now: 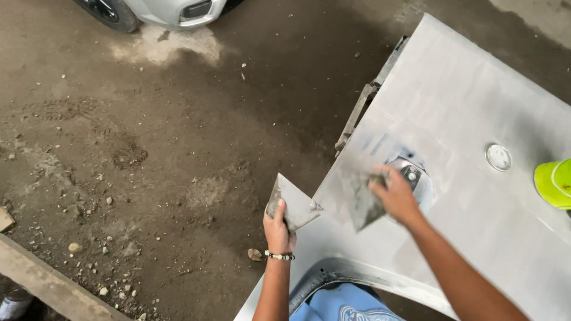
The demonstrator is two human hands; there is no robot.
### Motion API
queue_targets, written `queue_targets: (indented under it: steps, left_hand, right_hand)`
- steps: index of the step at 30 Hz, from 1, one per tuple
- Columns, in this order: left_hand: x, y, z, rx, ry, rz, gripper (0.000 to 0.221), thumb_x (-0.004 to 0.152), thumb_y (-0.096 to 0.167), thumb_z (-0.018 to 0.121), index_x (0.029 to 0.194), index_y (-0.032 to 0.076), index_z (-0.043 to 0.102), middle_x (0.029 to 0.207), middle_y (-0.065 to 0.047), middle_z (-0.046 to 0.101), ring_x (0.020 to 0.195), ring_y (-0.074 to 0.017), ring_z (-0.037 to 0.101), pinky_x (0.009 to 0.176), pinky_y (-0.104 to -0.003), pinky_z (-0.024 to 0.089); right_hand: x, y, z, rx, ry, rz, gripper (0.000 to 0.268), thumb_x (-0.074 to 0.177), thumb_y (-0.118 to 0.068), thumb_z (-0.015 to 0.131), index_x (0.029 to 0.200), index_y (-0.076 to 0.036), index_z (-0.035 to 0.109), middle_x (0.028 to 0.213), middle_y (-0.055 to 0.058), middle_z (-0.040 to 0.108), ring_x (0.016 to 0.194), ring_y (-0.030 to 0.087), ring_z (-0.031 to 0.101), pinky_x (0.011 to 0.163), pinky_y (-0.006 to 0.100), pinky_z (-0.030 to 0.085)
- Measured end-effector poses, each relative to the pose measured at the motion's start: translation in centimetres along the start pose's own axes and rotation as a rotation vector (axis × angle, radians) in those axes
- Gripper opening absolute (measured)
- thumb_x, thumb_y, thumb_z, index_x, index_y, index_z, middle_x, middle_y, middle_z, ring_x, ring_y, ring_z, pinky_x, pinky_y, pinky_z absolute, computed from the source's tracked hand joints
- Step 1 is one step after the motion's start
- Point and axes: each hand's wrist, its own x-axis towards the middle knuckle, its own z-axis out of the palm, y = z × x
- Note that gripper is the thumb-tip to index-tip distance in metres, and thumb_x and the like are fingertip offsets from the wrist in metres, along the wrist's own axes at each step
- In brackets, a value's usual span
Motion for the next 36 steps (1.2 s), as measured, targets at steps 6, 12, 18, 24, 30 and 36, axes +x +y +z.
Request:
queue_targets:
  steps: [6, 12, 18, 24, 30, 36]
  left_hand:
    - [3.6, -5.2, -3.3, 0.169, 0.072, -0.020, 0.028, 0.095, 0.013, 0.070, 0.119, -0.002, 0.066, 0.107, -0.008, 0.072, 0.093, -0.0177, 0.067, 0.083, -0.034, 0.054]
    - [9.1, -7.2, 0.2, -0.004, 0.014, -0.185, 0.025, 0.092, 0.009, 0.067, 0.115, -0.003, 0.065, 0.106, -0.011, 0.073, 0.093, -0.0225, 0.071, 0.083, -0.038, 0.057]
    - [15.3, -11.1, 1.0, -0.109, -0.102, -0.231, 0.016, 0.095, 0.006, 0.066, 0.107, -0.003, 0.061, 0.104, -0.014, 0.071, 0.093, -0.0261, 0.071, 0.084, -0.042, 0.059]
    - [15.1, -8.9, 4.6, -0.084, -0.085, -0.300, 0.017, 0.093, 0.007, 0.065, 0.108, -0.001, 0.064, 0.102, -0.011, 0.073, 0.089, -0.0216, 0.070, 0.078, -0.036, 0.058]
    - [16.8, -9.9, 4.8, -0.059, -0.062, -0.354, 0.019, 0.093, 0.010, 0.066, 0.110, 0.002, 0.064, 0.101, -0.008, 0.072, 0.088, -0.0182, 0.070, 0.076, -0.034, 0.058]
    - [17.4, -10.9, 3.8, -0.094, -0.024, -0.401, 0.023, 0.092, 0.011, 0.068, 0.114, 0.003, 0.065, 0.103, -0.006, 0.072, 0.090, -0.0169, 0.070, 0.078, -0.032, 0.057]
  right_hand:
    - [14.8, -3.8, -2.4, -0.338, -0.219, 0.212, 0.041, 0.092, -0.021, 0.069, 0.131, -0.010, 0.065, 0.117, 0.016, 0.072, 0.094, 0.029, 0.071, 0.085, 0.041, 0.055]
    - [25.6, -3.0, 0.2, -0.460, -0.421, 0.220, 0.035, 0.084, -0.009, 0.075, 0.119, -0.004, 0.071, 0.107, 0.015, 0.071, 0.088, 0.029, 0.072, 0.062, 0.045, 0.065]
    - [31.9, -3.7, -1.3, -0.599, -0.403, 0.251, 0.030, 0.080, -0.005, 0.076, 0.109, -0.001, 0.075, 0.101, 0.018, 0.073, 0.079, 0.031, 0.072, 0.060, 0.044, 0.064]
    - [35.3, -3.2, -3.4, -0.764, -0.416, 0.291, 0.014, 0.084, -0.003, 0.068, 0.091, 0.006, 0.076, 0.088, 0.022, 0.074, 0.063, 0.031, 0.074, 0.058, 0.042, 0.061]
    - [37.9, -1.6, -3.8, -0.816, -0.415, 0.309, 0.016, 0.086, 0.002, 0.061, 0.083, 0.011, 0.074, 0.081, 0.023, 0.075, 0.061, 0.031, 0.076, 0.055, 0.042, 0.061]
    - [35.5, -3.7, 0.0, -0.801, -0.467, 0.302, 0.016, 0.087, 0.003, 0.059, 0.084, 0.010, 0.073, 0.080, 0.021, 0.076, 0.063, 0.030, 0.076, 0.055, 0.041, 0.061]
